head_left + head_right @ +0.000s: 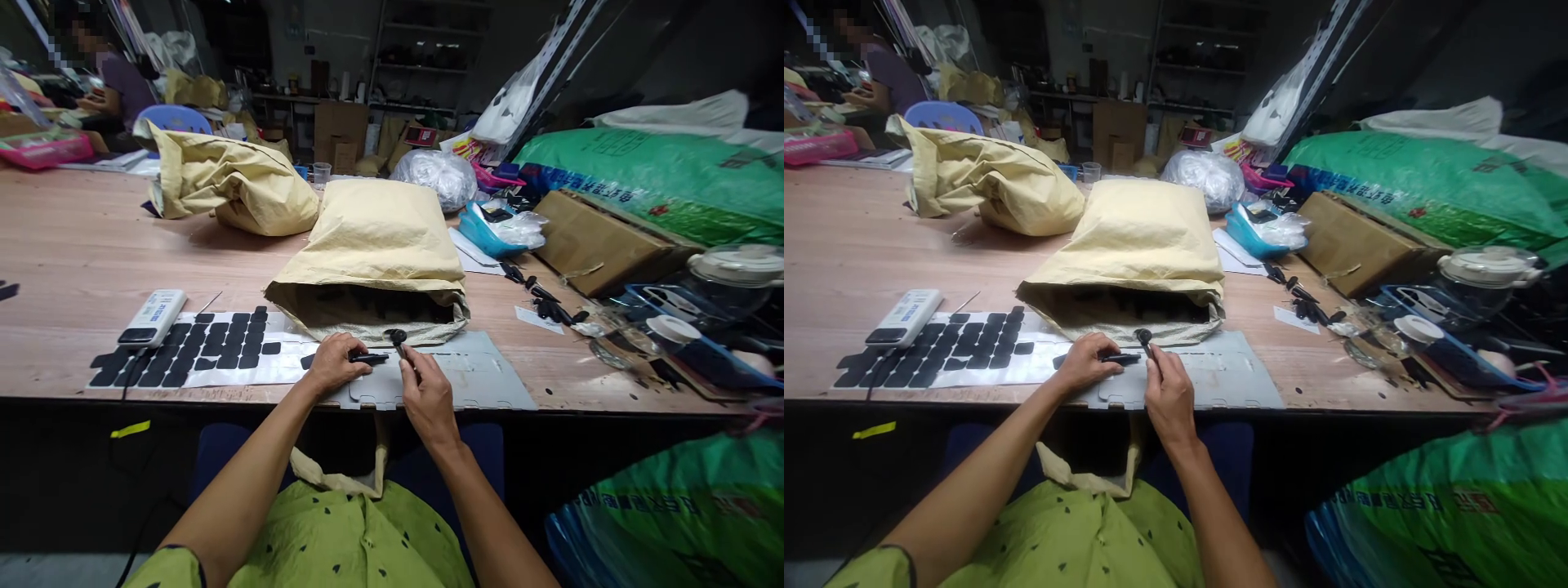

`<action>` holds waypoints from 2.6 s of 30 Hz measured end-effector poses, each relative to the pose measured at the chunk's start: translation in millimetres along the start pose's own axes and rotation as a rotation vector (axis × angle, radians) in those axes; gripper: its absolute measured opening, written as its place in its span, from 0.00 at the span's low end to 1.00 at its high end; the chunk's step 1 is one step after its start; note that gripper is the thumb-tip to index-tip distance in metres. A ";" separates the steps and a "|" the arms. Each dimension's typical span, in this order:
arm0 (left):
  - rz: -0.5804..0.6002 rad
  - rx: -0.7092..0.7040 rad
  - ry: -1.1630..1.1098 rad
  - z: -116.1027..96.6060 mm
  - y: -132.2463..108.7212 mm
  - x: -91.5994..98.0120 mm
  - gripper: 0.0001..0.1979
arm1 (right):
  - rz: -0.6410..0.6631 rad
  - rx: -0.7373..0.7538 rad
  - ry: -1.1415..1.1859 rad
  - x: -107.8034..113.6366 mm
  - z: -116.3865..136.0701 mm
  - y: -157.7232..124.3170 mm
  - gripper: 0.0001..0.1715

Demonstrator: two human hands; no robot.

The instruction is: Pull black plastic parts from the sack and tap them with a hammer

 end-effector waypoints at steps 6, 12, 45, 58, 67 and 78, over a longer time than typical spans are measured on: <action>-0.013 -0.012 -0.010 0.4 -0.2 -0.3 0.10 | 0.091 0.023 0.066 -10.2 21.4 -19.1 0.21; 0.008 0.008 -0.017 3.1 0.9 -2.6 0.09 | 0.010 0.120 0.042 -5.7 33.9 -16.5 0.21; -0.031 -0.023 -0.007 -1.6 -0.7 0.0 0.08 | -0.017 0.091 -0.552 -22.7 -42.9 42.9 0.17; 0.431 0.085 -0.105 -11.8 -131.4 -47.0 0.08 | -0.011 0.076 -0.552 -21.6 -41.6 41.5 0.17; 0.626 0.279 0.042 15.1 -127.2 -54.3 0.19 | -0.017 0.102 -0.581 -22.0 -38.4 39.7 0.17; -0.165 0.278 0.030 13.7 55.7 56.6 0.11 | -0.033 0.148 -0.599 -23.8 -41.7 41.0 0.16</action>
Point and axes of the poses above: each hand's wrist, its own y-axis towards the middle knuckle, its own x-axis out of the back of the hand, z = x × y, the point moved 5 cm from there along y, towards the middle knuckle, and after that the axes turned 2 degrees about -z, right-handed, at the moved point
